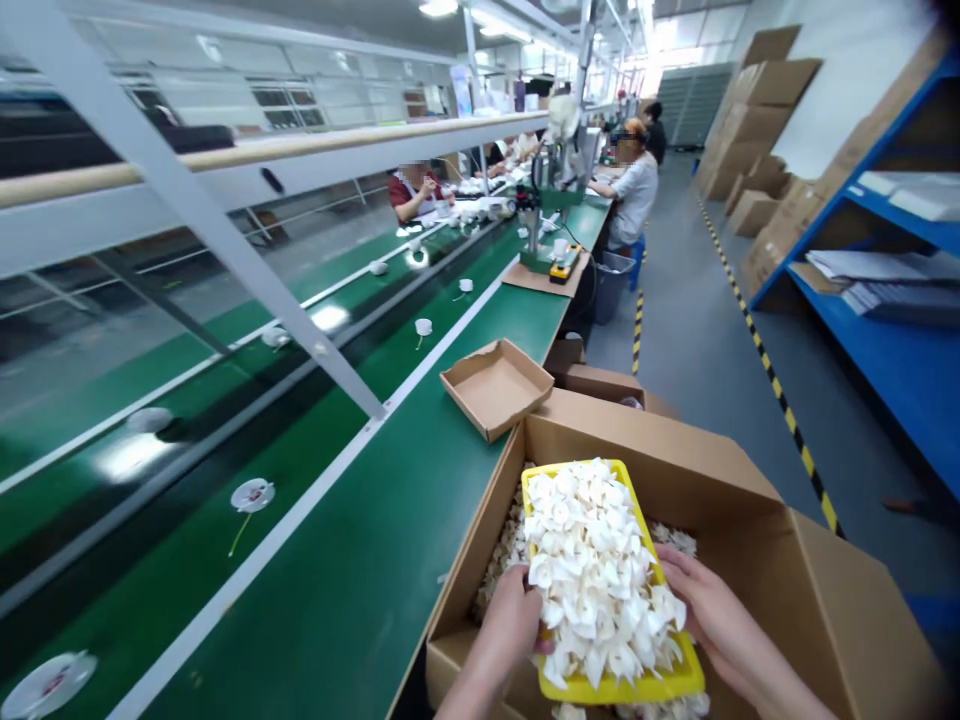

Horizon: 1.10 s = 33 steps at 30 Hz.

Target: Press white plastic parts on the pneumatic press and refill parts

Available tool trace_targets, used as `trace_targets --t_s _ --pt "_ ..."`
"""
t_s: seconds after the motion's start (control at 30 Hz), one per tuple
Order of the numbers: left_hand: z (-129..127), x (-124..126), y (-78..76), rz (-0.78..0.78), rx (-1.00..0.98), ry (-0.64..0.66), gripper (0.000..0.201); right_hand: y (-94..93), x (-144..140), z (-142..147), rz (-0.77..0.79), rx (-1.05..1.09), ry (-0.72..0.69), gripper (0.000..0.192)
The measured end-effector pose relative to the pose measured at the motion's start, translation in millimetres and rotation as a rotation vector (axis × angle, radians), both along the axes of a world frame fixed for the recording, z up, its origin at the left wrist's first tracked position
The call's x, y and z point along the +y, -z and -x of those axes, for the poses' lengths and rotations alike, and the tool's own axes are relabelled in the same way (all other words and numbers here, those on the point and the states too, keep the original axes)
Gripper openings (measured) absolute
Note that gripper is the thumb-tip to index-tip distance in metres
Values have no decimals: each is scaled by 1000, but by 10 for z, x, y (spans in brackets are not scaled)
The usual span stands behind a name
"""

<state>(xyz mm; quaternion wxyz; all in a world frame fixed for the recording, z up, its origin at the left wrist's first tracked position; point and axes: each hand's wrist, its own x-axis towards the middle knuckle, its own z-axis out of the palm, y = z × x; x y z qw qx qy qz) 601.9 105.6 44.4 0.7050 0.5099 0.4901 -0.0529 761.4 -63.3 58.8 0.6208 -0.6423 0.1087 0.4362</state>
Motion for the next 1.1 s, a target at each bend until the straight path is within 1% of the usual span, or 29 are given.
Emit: trace_targets --t_s 0.13,0.27,0.4,0.47,0.53,0.67,0.77,0.83,0.97,1.1 --pt "236 189 -235 -31 7 -49 25 -210 362 44 -54 -8 -150 39" --pt "554 352 -422 -39 30 -165 23 -341 718 218 -88 -10 -267 33" --pt "1011 500 -526 -43 49 -315 21 -427 1145 528 -134 -19 -396 26" --pt "1269 571 -550 -48 76 -402 19 -430 1393 716 -150 -19 -464 22" --pt "1523 635 -558 -54 101 -492 18 -391 1654 911 -149 -9 -540 17" --pt "1980 731 -502 -61 135 -661 19 -202 2166 1300 -91 24 -697 9" --pt "2258 787 -390 -52 166 -769 16 -49 2495 1573 -48 36 -815 17" --pt "2400 826 -309 -62 172 -830 15 20 2680 1724 -26 28 -889 20" --pt "2564 916 -174 -88 159 -895 18 97 2972 1930 -8 -34 -1021 23" --pt "2634 1001 -30 -81 219 -881 20 180 3112 2040 -13 -182 -1093 25"
